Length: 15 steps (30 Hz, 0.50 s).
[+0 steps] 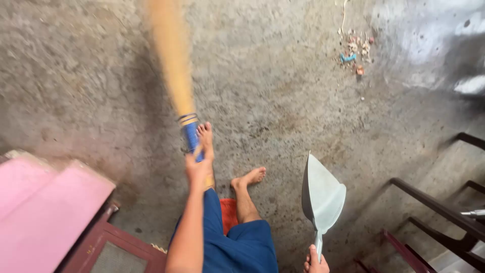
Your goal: Sweeping the floor using a broom and a dustpan in a room.
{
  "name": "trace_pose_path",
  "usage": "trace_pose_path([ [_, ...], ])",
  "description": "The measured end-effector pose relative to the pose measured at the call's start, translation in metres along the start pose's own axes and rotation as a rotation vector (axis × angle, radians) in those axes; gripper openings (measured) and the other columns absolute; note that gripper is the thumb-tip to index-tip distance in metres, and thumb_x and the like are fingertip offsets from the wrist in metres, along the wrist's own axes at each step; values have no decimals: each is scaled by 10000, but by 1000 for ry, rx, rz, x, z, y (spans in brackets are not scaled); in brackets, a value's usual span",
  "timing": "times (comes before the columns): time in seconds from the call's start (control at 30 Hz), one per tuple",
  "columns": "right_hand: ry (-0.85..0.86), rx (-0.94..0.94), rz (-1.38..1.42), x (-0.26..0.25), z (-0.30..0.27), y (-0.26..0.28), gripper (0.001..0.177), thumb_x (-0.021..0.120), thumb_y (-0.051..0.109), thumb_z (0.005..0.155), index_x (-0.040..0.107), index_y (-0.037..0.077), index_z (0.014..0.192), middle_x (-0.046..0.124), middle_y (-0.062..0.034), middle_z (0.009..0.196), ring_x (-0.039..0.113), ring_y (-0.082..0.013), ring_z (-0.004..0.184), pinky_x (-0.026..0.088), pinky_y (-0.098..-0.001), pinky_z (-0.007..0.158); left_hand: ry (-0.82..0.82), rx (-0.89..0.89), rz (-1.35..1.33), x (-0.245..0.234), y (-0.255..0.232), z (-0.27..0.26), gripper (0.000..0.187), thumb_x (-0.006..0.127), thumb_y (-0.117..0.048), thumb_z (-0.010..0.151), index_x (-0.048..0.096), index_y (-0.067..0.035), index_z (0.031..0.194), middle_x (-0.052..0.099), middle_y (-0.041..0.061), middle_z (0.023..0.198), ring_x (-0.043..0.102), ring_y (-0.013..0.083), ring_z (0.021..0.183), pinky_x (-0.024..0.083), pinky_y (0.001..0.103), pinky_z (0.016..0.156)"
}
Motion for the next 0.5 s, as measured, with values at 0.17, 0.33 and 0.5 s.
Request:
trace_pose_path([
  [0.17, 115, 42, -110, 28, 64, -34, 406, 690, 420, 934, 675, 16, 962, 521, -84, 607, 481, -206, 438, 368, -364, 434, 82, -531, -689, -49, 17, 152, 178, 639, -88, 816, 502, -103, 929, 545, 81, 636, 557, 230, 446, 478, 388, 399],
  [0.33, 48, -201, -113, 56, 101, -82, 390, 727, 386, 936, 747, -2, 962, 572, -96, 613, 504, -184, 485, 428, -335, 493, 218, -501, -786, 15, -40, 236, 216, 669, -17, 805, 494, -53, 927, 546, 69, 638, 578, 201, 465, 512, 366, 420],
  [0.5, 92, -358, -43, 55, 96, -114, 357, 794, 314, 889, 755, -40, 859, 604, -95, 608, 563, -165, 491, 445, -326, 478, 308, -172, -292, 79, -143, 240, 439, 672, -83, 762, 489, -112, 1160, 577, 90, 696, 592, 239, 466, 503, 419, 417],
])
Point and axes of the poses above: each hand's wrist, its own z-axis towards the middle knuckle, its own x-axis out of the palm, y = z × x, the point moved 2 cm from there along z, towards the middle knuckle
